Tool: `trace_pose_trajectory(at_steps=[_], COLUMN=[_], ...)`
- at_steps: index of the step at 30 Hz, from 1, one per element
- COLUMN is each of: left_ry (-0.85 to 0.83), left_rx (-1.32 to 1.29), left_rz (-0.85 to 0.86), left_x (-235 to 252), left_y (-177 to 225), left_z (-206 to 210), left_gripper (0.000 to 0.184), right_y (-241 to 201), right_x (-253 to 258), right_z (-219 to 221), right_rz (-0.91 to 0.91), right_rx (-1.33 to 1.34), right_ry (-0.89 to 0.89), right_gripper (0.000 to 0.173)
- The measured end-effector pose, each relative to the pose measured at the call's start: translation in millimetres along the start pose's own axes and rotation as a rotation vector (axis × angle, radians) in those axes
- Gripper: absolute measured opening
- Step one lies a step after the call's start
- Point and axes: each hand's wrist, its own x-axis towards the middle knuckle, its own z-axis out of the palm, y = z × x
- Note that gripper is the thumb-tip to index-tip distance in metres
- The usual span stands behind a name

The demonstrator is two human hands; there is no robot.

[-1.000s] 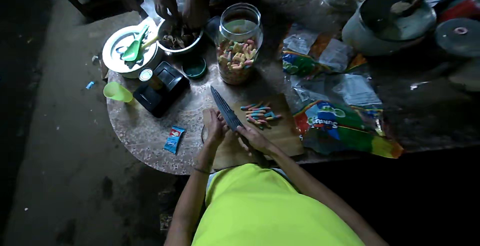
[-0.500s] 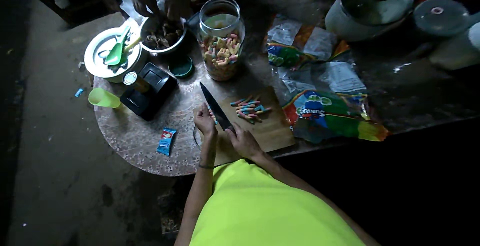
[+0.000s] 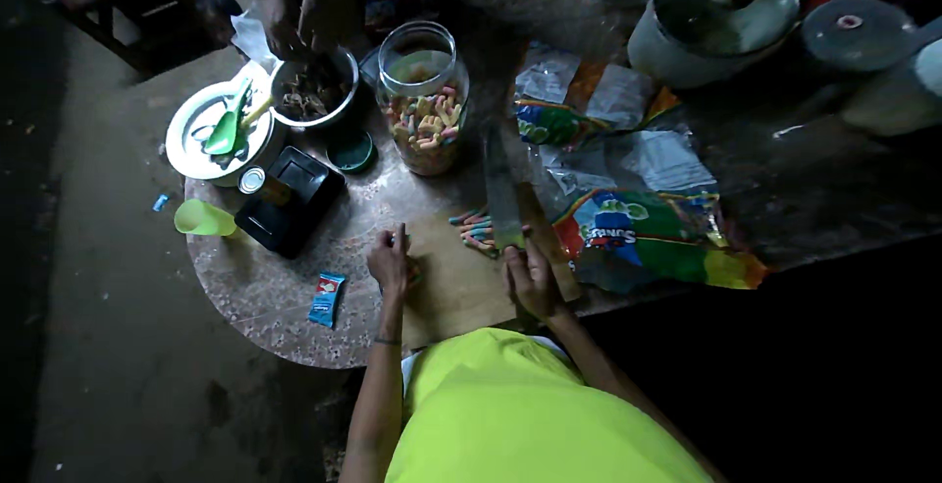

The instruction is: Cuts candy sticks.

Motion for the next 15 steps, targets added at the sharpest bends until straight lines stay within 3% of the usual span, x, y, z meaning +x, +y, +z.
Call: trace_pose_trajectory(at_steps=[3,9,15], left_ry=[0.051,0.243,0.064], left_rx=[0.189,0.117,0.088], left_rz=[0.112,0.302,0.282], left_x=[-10,-11,-1], left_y=[-1,-18,-19], left_z=[9,30,24], left_gripper=[0.043,0.032,0.030], right_y=[8,19,25], right_x=[-4,-26,-36], right_z=[-20,-44,-47], right_rz=[0.072,0.179,0.212], right_rx=[-0.021,-0.022,-0.012], right_ry=[0.084,0.194,0.226], right_gripper=[0.042,0.040,0.036])
